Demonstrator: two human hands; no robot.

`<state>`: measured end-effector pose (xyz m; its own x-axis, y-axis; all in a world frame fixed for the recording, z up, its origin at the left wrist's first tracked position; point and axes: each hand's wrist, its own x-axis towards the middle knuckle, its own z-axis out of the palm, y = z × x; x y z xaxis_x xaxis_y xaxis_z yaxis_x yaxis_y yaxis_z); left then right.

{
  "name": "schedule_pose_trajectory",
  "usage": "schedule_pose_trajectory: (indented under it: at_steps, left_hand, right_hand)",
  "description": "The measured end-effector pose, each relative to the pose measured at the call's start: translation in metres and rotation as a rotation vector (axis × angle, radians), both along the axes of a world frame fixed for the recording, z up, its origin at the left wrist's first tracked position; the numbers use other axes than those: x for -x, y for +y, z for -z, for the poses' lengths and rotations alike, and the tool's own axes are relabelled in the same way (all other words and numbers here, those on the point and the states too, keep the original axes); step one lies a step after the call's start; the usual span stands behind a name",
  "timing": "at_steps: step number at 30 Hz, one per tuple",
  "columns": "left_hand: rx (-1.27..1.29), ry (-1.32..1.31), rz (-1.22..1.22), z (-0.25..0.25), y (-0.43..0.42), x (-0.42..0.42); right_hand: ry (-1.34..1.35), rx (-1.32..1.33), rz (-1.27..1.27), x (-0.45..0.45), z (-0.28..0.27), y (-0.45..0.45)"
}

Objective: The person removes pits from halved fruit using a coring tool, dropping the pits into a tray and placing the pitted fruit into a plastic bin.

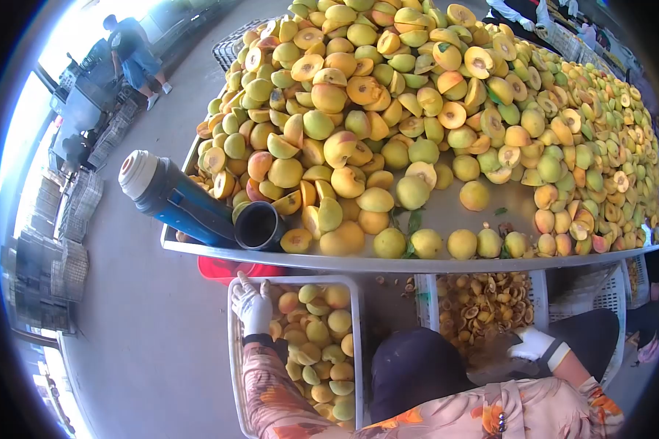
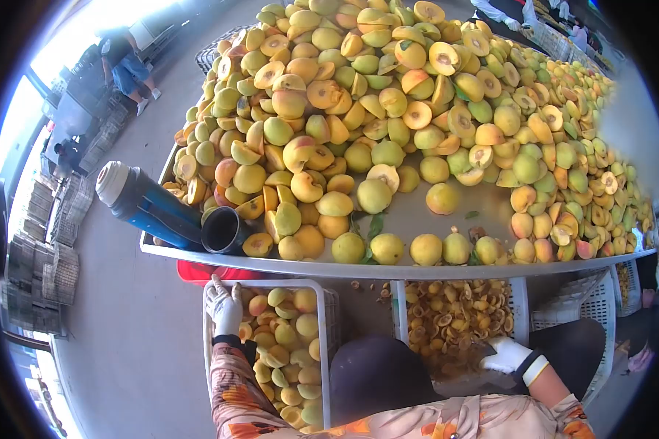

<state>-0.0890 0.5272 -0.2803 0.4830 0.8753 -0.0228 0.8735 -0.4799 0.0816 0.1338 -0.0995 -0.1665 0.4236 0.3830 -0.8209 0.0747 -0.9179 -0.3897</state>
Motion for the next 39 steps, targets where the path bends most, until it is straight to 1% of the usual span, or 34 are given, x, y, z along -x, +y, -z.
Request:
schedule_pose_trajectory:
  at_steps: [1,3,5,6,7,9,10,11,12,13,15,17,19,21,22,25,26,27,29,30,31,33,35,36,37,38,39]
  left_hand:
    - [0.034,0.001,0.000,-0.011,-0.002,-0.005]
    - [0.068,0.047,-0.039,-0.012,-0.002,-0.007]
    - [0.019,0.081,0.091,-0.002,0.016,0.006]
    - [0.033,0.175,0.101,-0.030,0.004,0.000]
    - [0.007,0.278,0.030,-0.084,-0.028,-0.020]
    - [-0.113,0.208,0.091,-0.102,-0.032,-0.024]
    - [-0.108,0.059,0.101,-0.113,-0.035,-0.028]
    - [-0.096,-0.129,0.146,-0.147,-0.061,-0.039]
    - [-0.102,-0.315,0.260,-0.179,-0.089,-0.054]
    - [-0.101,-0.499,0.373,-0.204,-0.114,-0.071]
    - [0.022,-0.662,0.552,-0.236,-0.148,-0.114]
    - [0.085,-0.610,0.670,-0.246,-0.169,-0.166]
    - [0.082,-0.378,0.659,-0.209,-0.162,-0.215]
    - [-0.087,-0.007,0.568,-0.204,-0.189,-0.248]
    - [-0.104,0.118,0.535,-0.195,-0.193,-0.265]
    - [-0.077,0.106,0.456,-0.190,-0.190,-0.274]
    - [-0.071,-0.079,0.484,-0.186,-0.183,-0.266]
    - [-0.124,-0.276,0.572,-0.185,-0.174,-0.256]
    - [0.161,-0.441,0.438,-0.203,-0.171,-0.240]
    - [0.403,-0.583,0.366,-0.200,-0.166,-0.232]
    - [0.587,-0.749,0.341,-0.217,-0.187,-0.223]
    - [0.967,-1.077,0.270,-0.245,-0.245,-0.197]
    - [1.167,-1.058,0.274,-0.263,-0.286,-0.176]
    - [1.250,-1.119,0.260,-0.264,-0.307,-0.171]
    - [1.335,-1.180,0.242,-0.260,-0.328,-0.167]
    - [1.362,-1.247,0.216,-0.253,-0.348,-0.164]
    - [1.389,-1.313,0.191,-0.249,-0.367,-0.163]
  right_hand:
    - [-0.033,-0.025,-0.036,0.000,0.015,-0.009]
    - [-0.097,-0.100,-0.115,0.000,0.040,-0.019]
    - [-0.049,-0.171,-0.078,-0.002,0.057,-0.032]
    - [-0.036,-0.195,-0.061,-0.002,0.058,-0.034]
    - [-0.022,-0.218,-0.043,-0.001,0.058,-0.036]
    - [-0.011,-0.245,0.003,0.000,0.042,-0.028]
    - [-0.049,-0.235,-0.044,0.002,0.039,-0.026]
    - [-0.092,-0.225,-0.092,0.002,0.038,-0.025]
    - [-0.135,-0.212,-0.141,0.001,0.032,-0.022]
    - [-0.147,-0.222,-0.137,0.001,0.026,-0.019]
    - [-0.164,-0.239,-0.137,0.002,0.006,-0.010]
    - [-0.204,-0.284,-0.152,0.003,0.009,-0.013]
    - [-0.213,-0.315,-0.145,0.006,0.004,-0.018]
    - [-0.192,-0.337,-0.122,0.007,-0.013,-0.018]
    - [-0.201,-0.349,-0.098,0.009,-0.019,-0.020]
    - [-0.251,-0.409,-0.082,0.014,-0.012,-0.029]
    - [-0.200,-0.377,-0.101,0.012,-0.017,-0.031]
    - [-0.214,-0.406,-0.086,0.011,-0.029,-0.034]
    - [-0.243,-0.468,-0.065,0.014,-0.046,-0.039]
    - [-0.284,-0.510,-0.027,0.017,-0.047,-0.040]
    - [-0.215,-0.535,-0.004,0.015,-0.066,-0.037]
    - [-0.261,-0.556,-0.011,0.019,-0.077,-0.033]
    - [-0.364,-0.751,0.059,0.026,-0.081,-0.026]
    - [-0.458,-0.859,0.087,0.030,-0.091,-0.018]
    - [-0.483,-0.840,0.054,0.031,-0.106,-0.016]
    - [-0.587,-0.899,0.019,0.035,-0.108,-0.011]
    - [-0.577,-0.915,0.053,0.039,-0.126,-0.007]
